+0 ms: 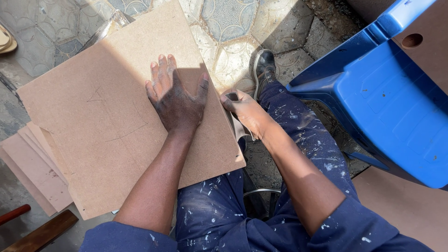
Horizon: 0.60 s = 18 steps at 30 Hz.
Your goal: The person sands the edges and surfaces of wooden boards using a piece of sandpaper.
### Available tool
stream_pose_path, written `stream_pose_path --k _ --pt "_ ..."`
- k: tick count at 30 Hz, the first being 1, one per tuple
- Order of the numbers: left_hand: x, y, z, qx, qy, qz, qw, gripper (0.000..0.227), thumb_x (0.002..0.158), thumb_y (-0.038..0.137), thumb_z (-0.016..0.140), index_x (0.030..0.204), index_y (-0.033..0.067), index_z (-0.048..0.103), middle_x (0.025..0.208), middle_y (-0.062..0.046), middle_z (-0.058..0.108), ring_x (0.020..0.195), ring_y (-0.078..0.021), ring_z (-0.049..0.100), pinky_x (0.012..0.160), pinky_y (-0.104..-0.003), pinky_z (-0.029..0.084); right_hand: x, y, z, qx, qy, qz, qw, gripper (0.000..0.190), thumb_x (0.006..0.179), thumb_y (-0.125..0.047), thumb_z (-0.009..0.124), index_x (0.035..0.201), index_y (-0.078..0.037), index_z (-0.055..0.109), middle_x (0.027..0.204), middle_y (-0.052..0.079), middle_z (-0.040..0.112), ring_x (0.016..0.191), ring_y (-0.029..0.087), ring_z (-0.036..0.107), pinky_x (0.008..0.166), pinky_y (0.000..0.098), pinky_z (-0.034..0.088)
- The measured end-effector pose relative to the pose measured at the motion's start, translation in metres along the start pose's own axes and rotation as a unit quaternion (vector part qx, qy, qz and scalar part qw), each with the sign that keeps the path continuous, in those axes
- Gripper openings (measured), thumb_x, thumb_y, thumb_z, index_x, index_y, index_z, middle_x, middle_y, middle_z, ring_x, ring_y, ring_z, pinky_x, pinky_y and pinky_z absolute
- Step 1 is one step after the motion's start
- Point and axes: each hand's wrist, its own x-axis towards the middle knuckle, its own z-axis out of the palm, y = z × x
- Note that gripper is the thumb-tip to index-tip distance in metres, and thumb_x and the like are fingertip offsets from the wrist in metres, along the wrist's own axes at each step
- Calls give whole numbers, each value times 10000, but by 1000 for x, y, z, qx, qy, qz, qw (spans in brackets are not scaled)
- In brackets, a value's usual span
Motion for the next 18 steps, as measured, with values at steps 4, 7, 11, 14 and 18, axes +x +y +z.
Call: stream_pose_path --k 4,7,11,14,18 --pt "2 3 -2 -17 -7 -10 1000 850 1042 702 468 1602 87 293 1644 -210 288 1559 -409 213 1231 -676 116 -6 56 -29 -37 1 34 999 242 935 -398 763 868 -178 688 724 -75 555 703 74 519 668 225 466" --pt "1 2 -2 -13 -16 -11 1000 855 1035 709 485 1595 93 294 1645 -213 282 1557 -410 209 1230 -681 126 -8 25 -18 -64 14 36 997 201 966 -356 720 883 -174 692 701 -72 541 677 85 526 643 230 453" --pt "0 0 -1 -8 4 1 1000 844 1052 677 532 1601 83 287 1639 -225 295 1554 -427 218 1226 -684 132 9 -7 -6 -102 34 2 994 271 921 -452 745 968 -185 754 812 -3 681 779 144 639 735 277 515" --pt "3 0 -1 -14 10 1 1000 837 1054 667 538 1597 83 283 1639 -221 294 1556 -424 210 1227 -686 122 13 3 0 -55 20 25 998 303 892 -465 770 1004 -184 773 874 5 715 842 149 643 791 294 532" --pt "-1 0 -1 -25 7 6 1000 839 1053 663 549 1588 73 287 1629 -231 306 1552 -432 221 1221 -695 127 -39 -23 9 -21 16 84 996 364 877 -449 763 1146 -204 757 1057 -8 693 1031 186 621 928 361 535"
